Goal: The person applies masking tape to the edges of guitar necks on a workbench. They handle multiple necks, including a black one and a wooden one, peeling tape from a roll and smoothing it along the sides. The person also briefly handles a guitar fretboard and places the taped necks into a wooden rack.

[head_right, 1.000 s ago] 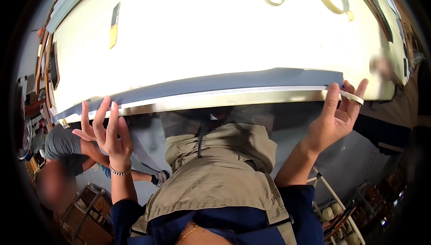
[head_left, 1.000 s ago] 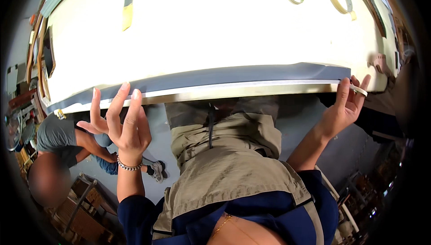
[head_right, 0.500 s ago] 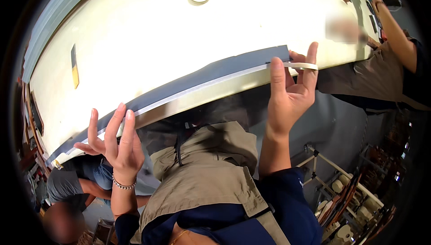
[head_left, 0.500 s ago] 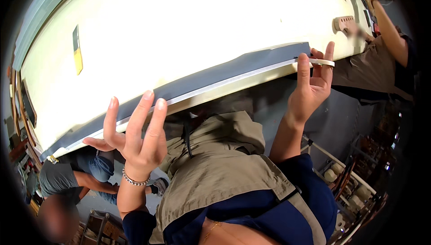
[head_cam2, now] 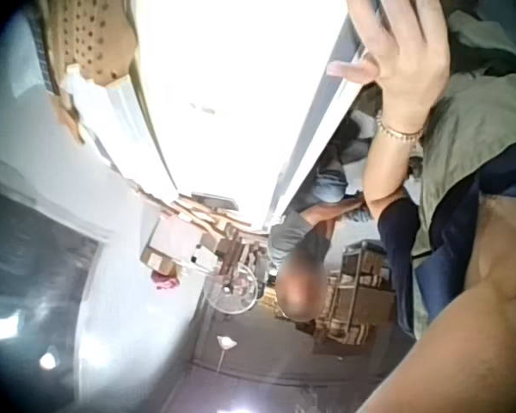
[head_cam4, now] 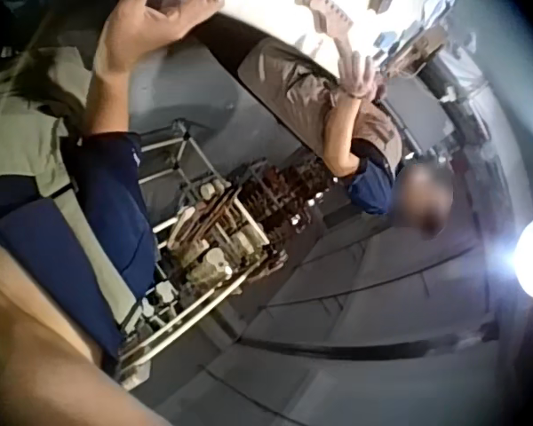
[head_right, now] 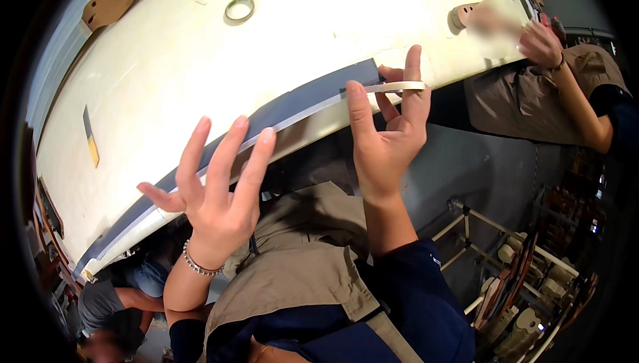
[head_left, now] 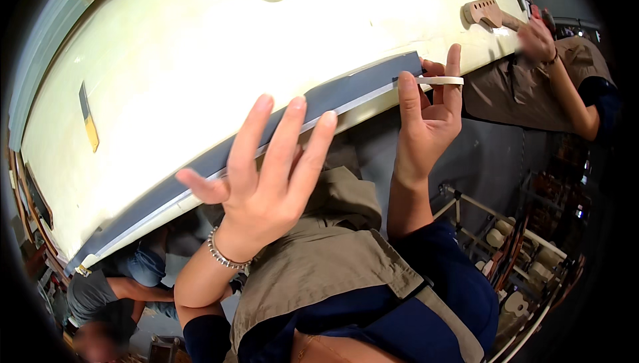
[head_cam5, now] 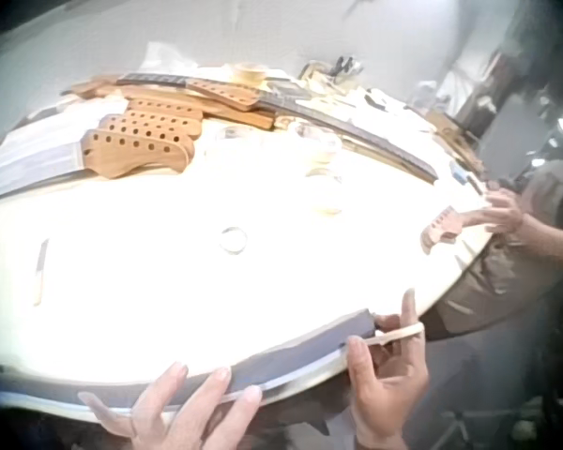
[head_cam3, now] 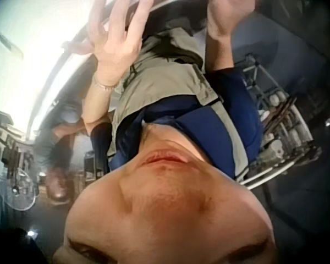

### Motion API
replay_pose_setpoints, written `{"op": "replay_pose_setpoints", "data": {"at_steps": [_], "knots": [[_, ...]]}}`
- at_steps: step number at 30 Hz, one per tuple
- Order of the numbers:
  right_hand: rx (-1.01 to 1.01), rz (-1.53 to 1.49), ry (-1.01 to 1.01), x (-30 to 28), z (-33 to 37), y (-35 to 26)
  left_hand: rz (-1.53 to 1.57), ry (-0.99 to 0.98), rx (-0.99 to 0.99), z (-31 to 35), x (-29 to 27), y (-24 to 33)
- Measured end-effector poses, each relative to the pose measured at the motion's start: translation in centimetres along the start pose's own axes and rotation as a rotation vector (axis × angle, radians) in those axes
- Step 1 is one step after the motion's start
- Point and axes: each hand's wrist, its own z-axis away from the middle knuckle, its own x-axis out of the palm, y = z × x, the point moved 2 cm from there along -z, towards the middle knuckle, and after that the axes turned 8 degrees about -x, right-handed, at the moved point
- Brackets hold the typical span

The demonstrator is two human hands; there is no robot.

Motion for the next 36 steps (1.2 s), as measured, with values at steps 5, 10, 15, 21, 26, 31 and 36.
{"op": "replay_pose_setpoints", "data": {"at_steps": [5, 10, 15, 21, 26, 31, 36], "knots": [[-0.002, -0.165, 0.011, -1.3, -1.0, 0.0, 0.007, -0.040, 0.045, -0.9, 0.5, 0.4], [0.173, -0.383, 0.025, -3.0, -3.2, 1.7, -0.041, -0.023, 0.049, -0.8, 0.7, 0.6], [0.216, -0.404, 0.008, -2.9, -3.9, 2.1, -0.080, -0.057, 0.077, -1.1, 0.4, 0.8], [0.239, -0.421, -0.011, -2.7, -3.7, 2.6, 0.117, -0.096, 0.104, -1.2, 0.4, 0.4], [0.240, -0.415, -0.009, -2.6, -3.7, 2.8, 0.090, -0.091, 0.140, -1.3, 0.4, 0.3], [0.241, -0.404, -0.008, -2.5, -3.6, 2.7, 0.085, -0.097, 0.104, -0.8, 0.6, 0.2], [0.277, -0.438, 0.014, -2.4, -3.3, 2.7, -0.113, -0.099, 0.056, -1.1, 0.2, 1.5]]}}
